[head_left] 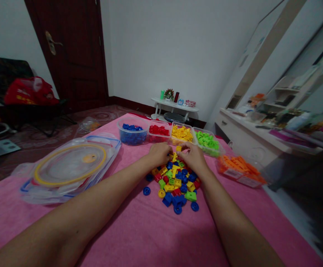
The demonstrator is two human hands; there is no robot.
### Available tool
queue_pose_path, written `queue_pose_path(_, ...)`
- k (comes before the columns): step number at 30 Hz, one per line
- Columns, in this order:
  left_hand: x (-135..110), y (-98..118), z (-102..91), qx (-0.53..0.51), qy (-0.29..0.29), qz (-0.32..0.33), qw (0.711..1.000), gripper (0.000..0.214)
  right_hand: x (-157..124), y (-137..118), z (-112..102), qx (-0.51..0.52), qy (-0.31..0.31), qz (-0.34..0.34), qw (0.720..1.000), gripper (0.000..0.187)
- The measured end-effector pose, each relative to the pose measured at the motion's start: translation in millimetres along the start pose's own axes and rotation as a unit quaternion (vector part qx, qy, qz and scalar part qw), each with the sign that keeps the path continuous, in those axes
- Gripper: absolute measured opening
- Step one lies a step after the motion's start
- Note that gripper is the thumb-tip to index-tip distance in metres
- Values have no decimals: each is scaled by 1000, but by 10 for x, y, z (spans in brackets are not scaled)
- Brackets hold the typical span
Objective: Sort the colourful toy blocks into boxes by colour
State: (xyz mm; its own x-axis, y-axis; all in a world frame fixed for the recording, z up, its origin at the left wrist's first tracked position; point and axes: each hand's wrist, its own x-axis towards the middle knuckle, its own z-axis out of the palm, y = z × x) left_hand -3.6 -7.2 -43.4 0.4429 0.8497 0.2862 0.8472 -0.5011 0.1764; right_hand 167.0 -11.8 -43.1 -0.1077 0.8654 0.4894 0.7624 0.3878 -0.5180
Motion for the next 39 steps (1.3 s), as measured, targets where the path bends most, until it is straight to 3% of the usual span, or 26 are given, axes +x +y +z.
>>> queue_pose_path(4,19,-28,53,-45,8,10,999,24,-29,67,76,-20,5,6,1000,23)
queue_pose_path(9,38,-48,136,-99,55,23,993,16,-34,152,158,-33,-50,-2,998,24)
queue_pose_path(14,47,-66,145,-116,52,13,992,16,-21,203,220,14,-78,-21,997,22)
queue_pose_path(21,91,-124,176,-188,48,21,981,18,-2,206,171,17,-83,-24,996,17)
queue_pose_path(25,132,-124,151,-295,50,-12,954,20,12,174,110,11,-87,-17,996,20)
queue_pose_path(28,156,-100,90,-458,22,-98,883,19,7,106,56,8,-112,-35,993,22)
queue_pose_path(32,179,-95,-5,-672,-18,-211,709,15,-12,-10,-6,17,-166,-46,985,20)
queue_pose_path(35,178,-125,-65,-769,-57,-243,588,11,-18,-63,-28,25,-175,-41,983,15)
queue_pose_path(37,167,-145,-93,-791,-77,-251,552,13,-12,-67,-34,23,-172,-41,984,12)
queue_pose_path(39,153,-153,-109,-794,-96,-254,544,17,1,-48,-41,18,-167,-39,985,12)
